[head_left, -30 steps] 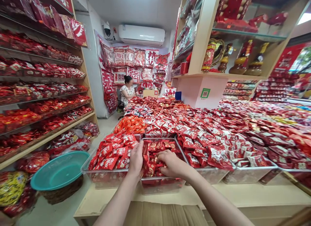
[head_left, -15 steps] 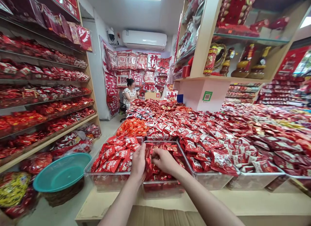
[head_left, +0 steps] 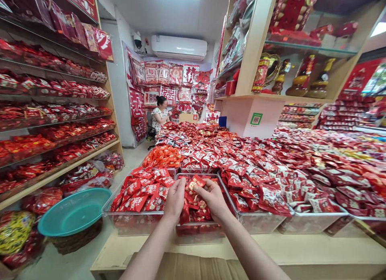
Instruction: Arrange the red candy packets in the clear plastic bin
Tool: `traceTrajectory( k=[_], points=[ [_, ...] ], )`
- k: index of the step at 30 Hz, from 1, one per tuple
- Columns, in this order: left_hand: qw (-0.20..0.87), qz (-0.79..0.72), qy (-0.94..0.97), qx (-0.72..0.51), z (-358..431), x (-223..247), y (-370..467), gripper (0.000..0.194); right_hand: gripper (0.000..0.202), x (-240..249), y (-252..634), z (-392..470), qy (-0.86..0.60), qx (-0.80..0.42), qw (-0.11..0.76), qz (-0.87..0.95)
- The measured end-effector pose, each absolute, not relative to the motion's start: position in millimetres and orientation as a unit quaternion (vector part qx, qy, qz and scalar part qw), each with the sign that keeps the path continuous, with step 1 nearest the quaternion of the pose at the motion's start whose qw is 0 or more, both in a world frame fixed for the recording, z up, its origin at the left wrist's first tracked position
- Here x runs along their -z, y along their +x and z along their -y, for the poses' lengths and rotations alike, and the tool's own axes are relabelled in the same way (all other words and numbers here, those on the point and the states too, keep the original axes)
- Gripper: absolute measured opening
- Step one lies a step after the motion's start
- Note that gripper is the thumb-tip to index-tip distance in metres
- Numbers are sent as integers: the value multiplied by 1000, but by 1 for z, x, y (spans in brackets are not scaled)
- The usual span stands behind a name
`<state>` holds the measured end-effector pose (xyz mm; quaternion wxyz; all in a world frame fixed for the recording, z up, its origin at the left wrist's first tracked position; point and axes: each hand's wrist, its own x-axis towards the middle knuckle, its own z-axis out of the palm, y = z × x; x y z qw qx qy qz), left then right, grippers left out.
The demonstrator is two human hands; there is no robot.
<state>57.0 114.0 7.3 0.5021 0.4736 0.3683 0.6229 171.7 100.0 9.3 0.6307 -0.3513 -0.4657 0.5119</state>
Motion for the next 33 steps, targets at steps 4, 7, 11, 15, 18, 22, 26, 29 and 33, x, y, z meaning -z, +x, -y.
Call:
traceTrajectory(
  k=[4, 7, 11, 15, 18, 22, 26, 29, 33],
  points=[
    [530, -353, 499, -588, -112, -14, 57, 24, 21, -5, 178, -104, -338, -440, 704, 444],
    [548, -341, 509, -570, -110, -17, 57, 22, 14, 0, 178, -103, -336, -394, 683, 516],
    [542, -347, 480, -596, -107, -14, 57, 13, 21, 2, 179, -98, -362, -381, 681, 510],
    [539, -342, 482, -600, -105, -13, 57, 33, 15, -1, 178, -96, -365, -466, 684, 427],
    [538, -339, 492, -594, -106, -14, 59, 40, 22, 0, 178, -97, -354, -468, 666, 461],
    [545, -341, 498, -582, -107, -15, 61, 31, 22, 3, 180, -98, -365, -462, 671, 451],
    [558, -342, 483, -582, -106, -14, 60, 12, 22, 5, 180, -98, -362, -433, 697, 442],
    [568, -334, 468, -589, -106, -14, 57, 14, 23, 9, 182, -100, -360, -407, 730, 415],
    [572, -319, 424, -625, -106, -18, 54, 14, 17, 5, 198, -103, -430, -304, 723, 447]
  ],
)
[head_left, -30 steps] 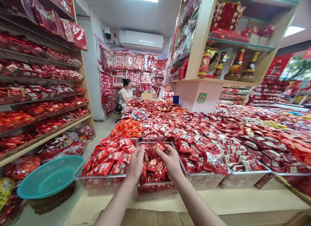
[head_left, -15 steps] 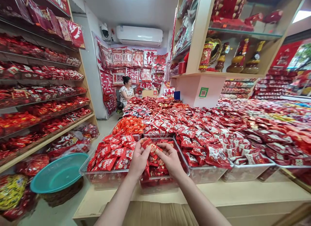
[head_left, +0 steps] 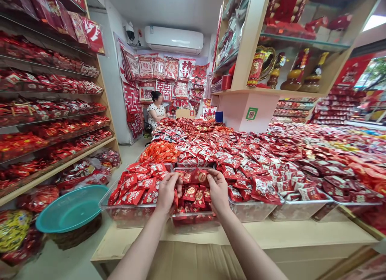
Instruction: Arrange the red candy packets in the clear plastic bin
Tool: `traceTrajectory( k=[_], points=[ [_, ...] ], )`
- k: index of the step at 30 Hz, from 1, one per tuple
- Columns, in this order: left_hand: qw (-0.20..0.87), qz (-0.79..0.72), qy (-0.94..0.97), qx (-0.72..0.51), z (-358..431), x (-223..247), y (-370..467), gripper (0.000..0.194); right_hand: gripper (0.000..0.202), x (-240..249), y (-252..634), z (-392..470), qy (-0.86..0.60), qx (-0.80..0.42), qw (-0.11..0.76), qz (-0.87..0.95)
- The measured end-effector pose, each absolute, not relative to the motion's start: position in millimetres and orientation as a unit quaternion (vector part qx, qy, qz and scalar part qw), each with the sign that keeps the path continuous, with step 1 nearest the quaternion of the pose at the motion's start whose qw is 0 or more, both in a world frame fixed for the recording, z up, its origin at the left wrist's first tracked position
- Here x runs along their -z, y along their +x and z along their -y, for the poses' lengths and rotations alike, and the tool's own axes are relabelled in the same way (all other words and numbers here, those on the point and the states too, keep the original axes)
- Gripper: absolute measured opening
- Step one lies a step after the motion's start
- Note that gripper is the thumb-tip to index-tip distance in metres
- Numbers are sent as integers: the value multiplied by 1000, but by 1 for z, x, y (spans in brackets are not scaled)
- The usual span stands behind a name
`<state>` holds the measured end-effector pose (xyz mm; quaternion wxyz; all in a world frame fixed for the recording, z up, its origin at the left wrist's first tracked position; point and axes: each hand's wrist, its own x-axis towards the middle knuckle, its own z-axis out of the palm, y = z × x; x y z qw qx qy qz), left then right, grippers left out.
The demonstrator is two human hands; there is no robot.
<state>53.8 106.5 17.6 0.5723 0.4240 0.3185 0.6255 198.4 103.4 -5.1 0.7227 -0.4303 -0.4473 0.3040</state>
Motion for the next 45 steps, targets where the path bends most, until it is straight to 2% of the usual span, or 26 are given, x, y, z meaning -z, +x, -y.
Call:
traceTrajectory(
  k=[2, 4, 7, 14, 19, 22, 25, 31, 37, 42, 45],
  points=[
    [570, -314, 405, -642, -107, -19, 53, 12, 17, -3, 208, -105, -497, -209, 635, 554],
    [565, -312, 392, -656, -108, -19, 52, 12, 23, -11, 213, -109, -533, -122, 505, 668],
    [558, -314, 378, -668, -107, -20, 52, 12, 26, -20, 205, -117, -513, -85, 364, 773],
    [523, -361, 413, -652, -111, -15, 53, 15, 23, -10, 179, -116, -529, -23, 300, 793],
    [455, -443, 505, -584, -118, -11, 57, 14, 26, 1, 180, -102, -538, -14, 237, 809],
    [373, -516, 554, -537, -120, -12, 63, 11, 27, 1, 180, -99, -550, -5, 222, 805],
    [306, -575, 584, -485, -120, -13, 69, 19, 21, 0, 181, -98, -547, -3, 216, 809],
    [287, -605, 619, -410, -120, -14, 70, 26, 20, 1, 182, -98, -533, -12, 238, 812],
    [344, -537, 587, -498, -112, -18, 59, 9, 25, 2, 185, -99, -531, -17, 313, 787],
    [413, -472, 511, -588, -92, -19, 45, 21, 21, -8, 190, -92, -508, -21, 395, 765],
    [412, -454, 477, -630, -81, -22, 42, 20, 20, -12, 184, -70, -472, -71, 445, 758]
  ],
)
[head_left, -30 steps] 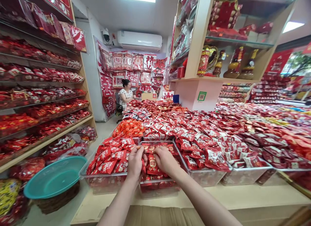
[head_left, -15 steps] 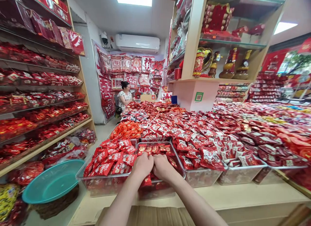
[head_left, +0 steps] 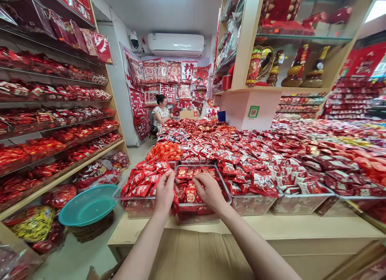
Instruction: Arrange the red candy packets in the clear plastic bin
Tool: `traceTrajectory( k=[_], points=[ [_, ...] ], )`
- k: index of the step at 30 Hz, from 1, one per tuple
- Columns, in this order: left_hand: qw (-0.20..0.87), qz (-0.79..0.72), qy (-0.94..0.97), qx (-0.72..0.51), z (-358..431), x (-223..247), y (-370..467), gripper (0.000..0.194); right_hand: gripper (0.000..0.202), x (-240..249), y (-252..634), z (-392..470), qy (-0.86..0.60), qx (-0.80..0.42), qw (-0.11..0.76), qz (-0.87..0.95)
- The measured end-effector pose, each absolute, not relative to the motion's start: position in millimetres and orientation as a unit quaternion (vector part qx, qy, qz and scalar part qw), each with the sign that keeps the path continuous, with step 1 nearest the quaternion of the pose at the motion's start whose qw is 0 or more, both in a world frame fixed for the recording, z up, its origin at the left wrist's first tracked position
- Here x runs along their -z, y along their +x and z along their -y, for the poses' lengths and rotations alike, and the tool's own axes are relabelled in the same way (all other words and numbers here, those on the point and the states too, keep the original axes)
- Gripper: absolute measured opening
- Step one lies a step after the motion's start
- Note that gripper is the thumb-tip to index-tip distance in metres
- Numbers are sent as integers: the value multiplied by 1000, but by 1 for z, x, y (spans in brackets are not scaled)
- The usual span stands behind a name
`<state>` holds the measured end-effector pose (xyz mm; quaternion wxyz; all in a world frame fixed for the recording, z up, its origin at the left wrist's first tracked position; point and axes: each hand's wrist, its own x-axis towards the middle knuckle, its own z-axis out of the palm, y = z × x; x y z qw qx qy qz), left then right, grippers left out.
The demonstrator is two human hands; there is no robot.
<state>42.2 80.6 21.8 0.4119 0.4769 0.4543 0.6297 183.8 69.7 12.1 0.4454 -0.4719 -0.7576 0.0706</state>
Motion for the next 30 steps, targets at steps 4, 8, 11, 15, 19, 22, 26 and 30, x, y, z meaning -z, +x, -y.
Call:
traceTrajectory(
  k=[4, 8, 11, 15, 19, 22, 26, 30],
  points=[
    [406, -433, 462, -660, -67, -24, 50, 23, 40, -4, 165, -31, -366, -316, 482, 731],
    [460, -399, 464, -643, -51, -25, 57, 21, 33, 7, 161, -16, -344, -437, 547, 626],
    [511, -383, 470, -609, -42, -24, 52, 20, 31, 9, 169, -18, -346, -509, 586, 527],
    [533, -389, 478, -580, -36, -18, 43, 19, 35, 7, 174, -16, -351, -572, 572, 473],
    [544, -389, 478, -569, -25, -16, 36, 19, 36, 7, 174, -4, -351, -605, 548, 459],
    [552, -400, 503, -531, -6, -15, 31, 25, 35, 9, 180, 6, -361, -599, 538, 471],
    [550, -400, 540, -496, 25, -4, 25, 31, 34, 4, 193, -1, -381, -560, 530, 510],
    [556, -418, 547, -466, 56, 24, 10, 27, 25, -13, 202, -45, -446, -352, 547, 615]
  ],
)
